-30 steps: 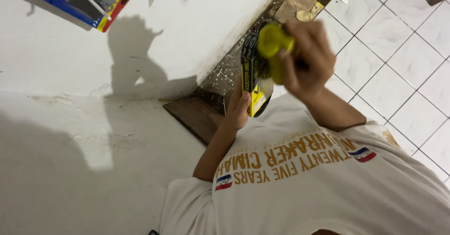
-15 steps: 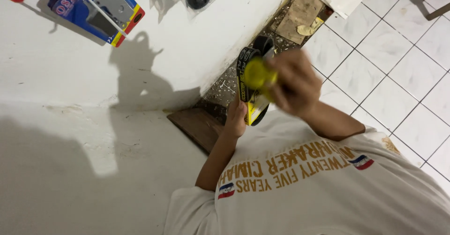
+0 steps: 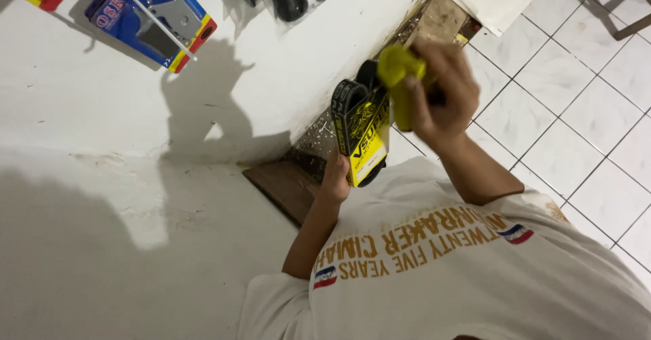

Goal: Cleaning a motorcycle scooter belt with a yellow cloth.

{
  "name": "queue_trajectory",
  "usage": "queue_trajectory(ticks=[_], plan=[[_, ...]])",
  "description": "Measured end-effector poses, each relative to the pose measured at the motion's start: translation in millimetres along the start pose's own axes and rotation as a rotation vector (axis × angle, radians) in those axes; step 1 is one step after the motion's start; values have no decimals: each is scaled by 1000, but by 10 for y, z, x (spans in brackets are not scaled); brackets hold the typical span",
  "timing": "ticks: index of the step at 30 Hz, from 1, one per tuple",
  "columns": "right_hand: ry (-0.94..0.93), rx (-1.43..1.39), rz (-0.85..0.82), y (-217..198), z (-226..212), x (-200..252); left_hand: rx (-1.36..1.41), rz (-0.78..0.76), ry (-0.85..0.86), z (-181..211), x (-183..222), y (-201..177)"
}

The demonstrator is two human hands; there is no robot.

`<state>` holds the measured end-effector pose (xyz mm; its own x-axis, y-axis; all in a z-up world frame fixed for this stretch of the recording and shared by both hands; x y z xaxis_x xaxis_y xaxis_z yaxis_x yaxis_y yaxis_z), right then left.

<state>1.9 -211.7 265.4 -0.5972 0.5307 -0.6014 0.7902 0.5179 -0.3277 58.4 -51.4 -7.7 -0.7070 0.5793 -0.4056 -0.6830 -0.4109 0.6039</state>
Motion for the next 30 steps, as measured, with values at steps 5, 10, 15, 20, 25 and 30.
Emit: queue_trajectory(ticks=[5,10,15,20,25,30], plan=[[-274,-193,-231,303,-59,355,-170,-33,6,-118,22,-223],[97,-90,26,164,225,56,-161,19,-12,-218,54,-274],[-291,-226,-298,418,-405,418,-181,61,-37,-529,254,-597],[90,-93,-41,250,226,191,-87,121,-143,-714,490,-569],[-150,-260,-252,435,-103,389,-99,159,-136,-1081,750,-762],[-60,-126,-115,297,5,275,-35,56,-93,-8,-53,227]])
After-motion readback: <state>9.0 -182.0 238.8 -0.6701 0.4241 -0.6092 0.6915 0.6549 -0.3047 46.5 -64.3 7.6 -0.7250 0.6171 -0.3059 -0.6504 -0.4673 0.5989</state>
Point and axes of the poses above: each hand's wrist, its own x-axis away from the middle knuckle, its own y-axis out of the palm, z = x × y, the point moved 8 cm from there along -x, towards the middle knuckle, and after that the axes turned 12 degrees about y, right-handed, at the moved point
